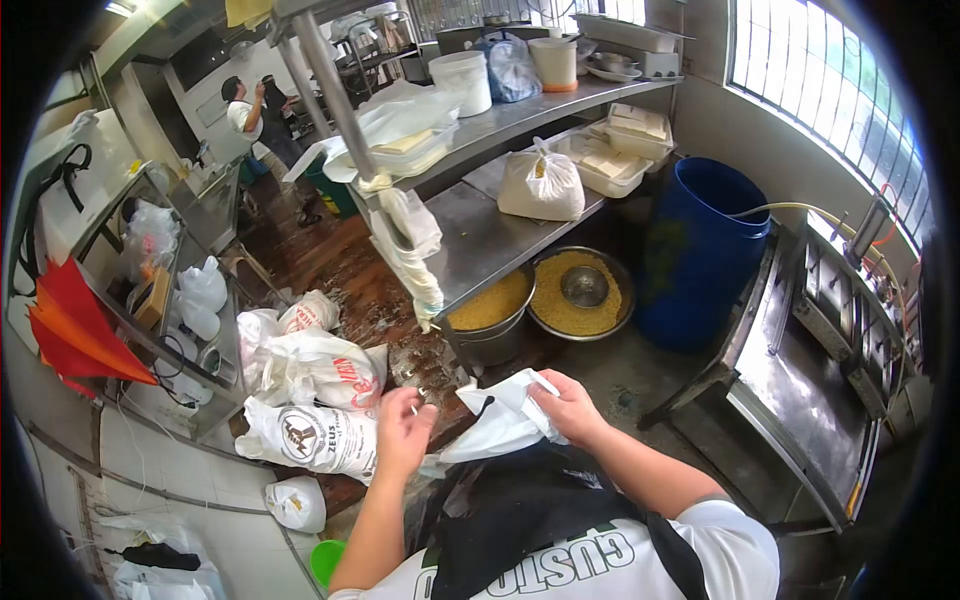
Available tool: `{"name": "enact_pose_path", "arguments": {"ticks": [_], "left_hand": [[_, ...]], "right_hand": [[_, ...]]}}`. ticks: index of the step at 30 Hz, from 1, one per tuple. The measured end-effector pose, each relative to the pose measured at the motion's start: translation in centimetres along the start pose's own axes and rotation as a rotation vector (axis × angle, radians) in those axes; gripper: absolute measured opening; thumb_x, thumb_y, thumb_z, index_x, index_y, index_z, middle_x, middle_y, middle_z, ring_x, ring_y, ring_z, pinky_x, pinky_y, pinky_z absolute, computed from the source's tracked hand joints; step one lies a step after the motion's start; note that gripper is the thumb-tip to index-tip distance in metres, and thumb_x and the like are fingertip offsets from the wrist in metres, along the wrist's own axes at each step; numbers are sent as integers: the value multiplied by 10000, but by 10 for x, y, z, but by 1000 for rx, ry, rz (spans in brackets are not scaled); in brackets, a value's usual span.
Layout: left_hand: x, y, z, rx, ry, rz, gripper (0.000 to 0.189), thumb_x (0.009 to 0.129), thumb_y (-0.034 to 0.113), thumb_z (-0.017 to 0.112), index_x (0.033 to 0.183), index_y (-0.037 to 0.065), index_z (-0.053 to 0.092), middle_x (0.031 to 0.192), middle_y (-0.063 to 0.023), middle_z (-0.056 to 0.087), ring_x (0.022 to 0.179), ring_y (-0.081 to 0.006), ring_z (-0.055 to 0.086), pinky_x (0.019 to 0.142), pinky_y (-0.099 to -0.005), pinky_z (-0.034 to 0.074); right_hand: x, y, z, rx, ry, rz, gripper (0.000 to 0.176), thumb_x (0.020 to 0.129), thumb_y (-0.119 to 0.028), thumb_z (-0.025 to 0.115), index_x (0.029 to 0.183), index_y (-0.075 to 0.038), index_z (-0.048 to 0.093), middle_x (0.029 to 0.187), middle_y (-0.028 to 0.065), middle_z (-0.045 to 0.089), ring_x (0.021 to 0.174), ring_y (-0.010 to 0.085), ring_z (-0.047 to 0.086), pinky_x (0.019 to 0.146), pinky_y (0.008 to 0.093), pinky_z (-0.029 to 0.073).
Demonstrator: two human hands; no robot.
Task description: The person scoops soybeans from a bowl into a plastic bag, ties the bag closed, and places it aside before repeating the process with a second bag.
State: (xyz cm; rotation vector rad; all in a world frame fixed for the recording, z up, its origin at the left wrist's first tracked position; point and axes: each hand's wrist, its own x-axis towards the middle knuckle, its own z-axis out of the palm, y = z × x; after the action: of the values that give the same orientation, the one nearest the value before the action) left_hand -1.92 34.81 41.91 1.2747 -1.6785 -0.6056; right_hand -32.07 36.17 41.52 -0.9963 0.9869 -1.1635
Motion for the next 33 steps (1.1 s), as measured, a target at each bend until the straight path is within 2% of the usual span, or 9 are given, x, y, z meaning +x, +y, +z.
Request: {"name": "enact_pose_path", "arguments": {"ticks": [2,3,5,9,15,17,25,30,33], "left_hand": [[1,-13,31,-240,-415,-266,704,966,333,752,1498,11,424,1406,-162,556,1237,-249,575,1031,-382,504],[-4,-15,47,-497,-562,-348,607,989,293,728,1463,6,480,1331,-125,617,1170,-193,609,1006,-347,513],[-7,-29,73,-369,-863,-517,468,999,203,706,1395,1,558,1188,-64,685,1058,-132,642,953,-303,523],[20,-16,101,-486,-799,-659,341,992,126,690,1305,8,625,1072,-19,714,953,-109,659,895,-280,527],[73,-62,193,-1348,-755,-850,350,1050,181,605,1348,2,577,1270,-111,680,1129,-187,659,1035,-379,513],[92,-57,225,-1333,-886,-1042,347,1073,242,566,1319,-1,591,1260,-117,691,1145,-199,672,1028,-371,523],[186,-56,313,-1142,-836,-919,92,1029,166,632,1039,75,642,941,-19,674,842,-129,671,793,-307,575],[227,-40,317,-1135,-721,-918,169,1047,225,617,1054,58,642,923,-29,683,823,-139,677,673,-320,580],[229,-54,320,-1133,-933,-1037,195,1040,227,626,1122,55,664,960,-47,703,829,-144,682,615,-320,568]], "right_hand": [[-5,-6,-18,-31,14,-43,187,1045,-174,617,1173,-46,665,1003,-5,686,877,75,615,791,277,517],[-6,-11,-25,-71,21,-61,195,1046,-183,620,1170,-41,672,1001,-8,687,895,75,613,804,279,516],[-4,-20,-37,-148,30,-95,214,1049,-203,627,1163,-32,686,996,-14,690,930,76,608,830,282,512],[3,-34,-71,-228,8,-64,242,1041,-203,642,1187,-18,697,1012,-8,707,947,77,618,844,281,518],[43,-51,-123,-328,99,-97,256,1047,-190,624,1217,-9,690,1022,-9,704,942,75,614,848,274,514],[63,-59,-146,-286,147,-127,248,1051,-184,617,1213,-12,689,1003,-18,693,925,69,609,831,267,510],[124,-81,-259,-189,294,8,251,1073,-233,589,1175,-25,687,1018,-14,695,919,72,613,826,264,510],[157,-79,-290,-123,297,77,259,1072,-244,583,1185,-30,678,1011,-14,695,888,77,618,803,264,514],[170,-87,-295,-22,224,162,276,1077,-250,571,1202,-26,674,1025,2,704,893,81,630,811,270,523]]}}
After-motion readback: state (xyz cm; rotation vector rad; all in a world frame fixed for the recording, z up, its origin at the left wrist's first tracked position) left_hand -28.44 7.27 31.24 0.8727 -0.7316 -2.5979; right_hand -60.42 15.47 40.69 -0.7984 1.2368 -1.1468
